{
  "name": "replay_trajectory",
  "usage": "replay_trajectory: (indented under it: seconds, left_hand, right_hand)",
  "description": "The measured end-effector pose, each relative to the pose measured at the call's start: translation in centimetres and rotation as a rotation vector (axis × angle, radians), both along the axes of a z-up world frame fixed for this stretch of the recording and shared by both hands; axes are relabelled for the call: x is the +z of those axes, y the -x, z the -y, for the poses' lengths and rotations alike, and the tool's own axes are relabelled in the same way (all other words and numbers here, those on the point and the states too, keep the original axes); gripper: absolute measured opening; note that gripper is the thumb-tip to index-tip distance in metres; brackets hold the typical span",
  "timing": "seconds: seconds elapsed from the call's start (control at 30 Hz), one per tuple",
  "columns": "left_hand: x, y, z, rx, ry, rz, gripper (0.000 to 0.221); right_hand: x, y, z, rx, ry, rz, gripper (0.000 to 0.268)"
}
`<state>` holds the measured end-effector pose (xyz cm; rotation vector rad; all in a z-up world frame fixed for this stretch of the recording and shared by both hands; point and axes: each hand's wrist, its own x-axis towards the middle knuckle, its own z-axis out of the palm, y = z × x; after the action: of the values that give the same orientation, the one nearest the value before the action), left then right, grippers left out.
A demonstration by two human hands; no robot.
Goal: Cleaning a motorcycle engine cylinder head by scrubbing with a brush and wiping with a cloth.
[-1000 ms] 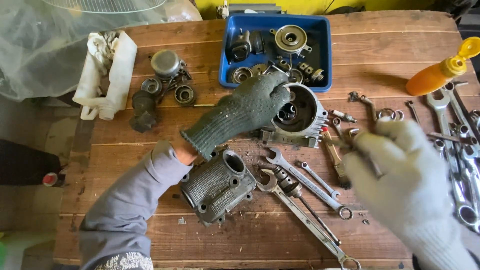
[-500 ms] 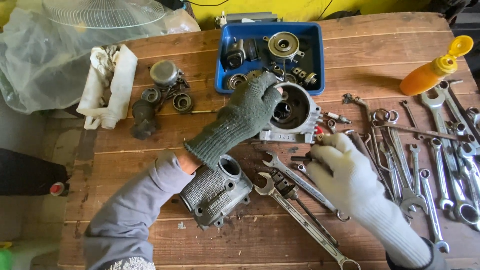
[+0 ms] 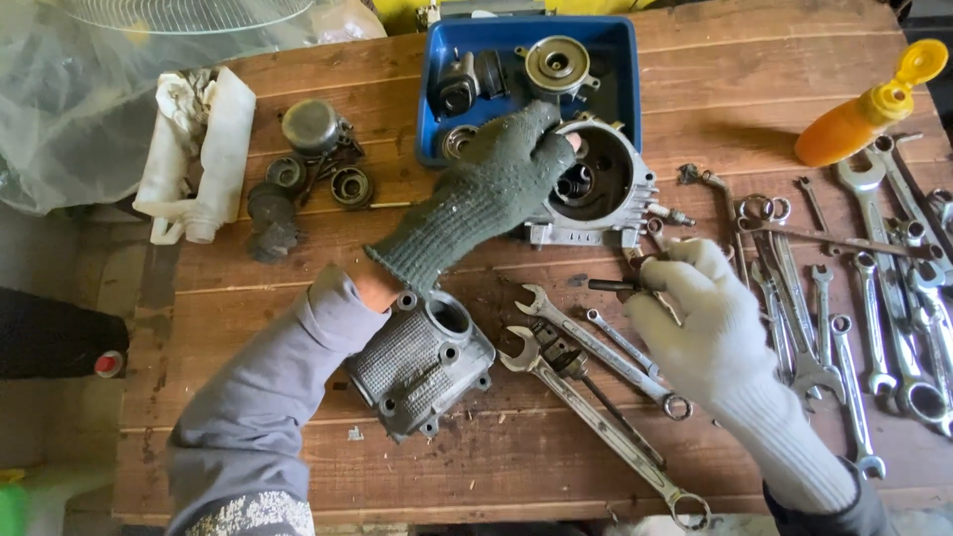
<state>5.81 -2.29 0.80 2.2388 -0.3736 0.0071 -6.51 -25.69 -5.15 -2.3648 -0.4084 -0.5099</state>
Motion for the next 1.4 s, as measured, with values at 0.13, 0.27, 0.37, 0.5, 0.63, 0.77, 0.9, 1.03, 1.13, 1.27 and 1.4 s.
replay_trajectory:
  seconds: [0.13, 0.27, 0.37, 0.5, 0.63, 0.77, 0.9, 1.03, 1.13, 1.27, 1.4]
  left_hand:
    - [1.7, 0.0, -0.5, -0.019, -0.06, -0.183, 0.031]
    - [1.2, 0.5, -1.3, -0.038, -0.02, -0.08, 0.056]
    - [0.8, 0.6, -1.3, -0.042, 0.002, -0.076, 0.066]
    - [-0.2, 0.6, -1.8, -0.061, 0.057, 0.028, 0.074]
    - [1.7, 3.3, -3.7, -0.065, 0.043, 0.07, 0.084]
    - [3.7, 9.3, -7.3, -0.176, -0.004, 0.184, 0.076]
    - [4.3, 15.8, -9.8, -0.262, -0.437, 0.089, 0.094]
    - [1.3, 19.1, -11.1, -0.252, -0.68, 0.163, 0.115]
    - [0.1, 20.0, -11.2, -0.16, -0.775, 0.268, 0.1]
    - [-0.4, 19.6, -11.8, -0.184, -0.606, 0.17, 0.103]
    - [0.9, 18.3, -12.7, -0.092, -0.393, -0.078, 0.087]
  right_hand:
    - [3.9, 1.8, -1.4, 0.051, 0.015, -0.174, 0.023]
    - [5.0, 3.1, -1.9, -0.007, 0.019, -0.347, 0.025]
    - [4.8, 3.5, -2.3, -0.02, 0.042, -0.335, 0.026]
    - [5.2, 3.8, -2.9, -0.028, 0.049, -0.353, 0.025]
    - [4.6, 4.5, -2.2, -0.008, 0.021, -0.333, 0.021]
    - [4.4, 5.7, -1.2, -0.033, 0.042, -0.302, 0.018]
    - [3.0, 7.6, -0.4, -0.171, 0.088, -0.294, 0.025]
    - [4.0, 10.0, -1.8, -0.238, 0.032, -0.324, 0.019]
    - [4.7, 11.6, -2.7, -0.246, 0.003, -0.446, 0.02]
    - [5.5, 13.3, -4.2, -0.146, -0.173, -0.322, 0.022]
    - [5.6, 14.7, -5.4, -0.202, -0.241, -0.338, 0.021]
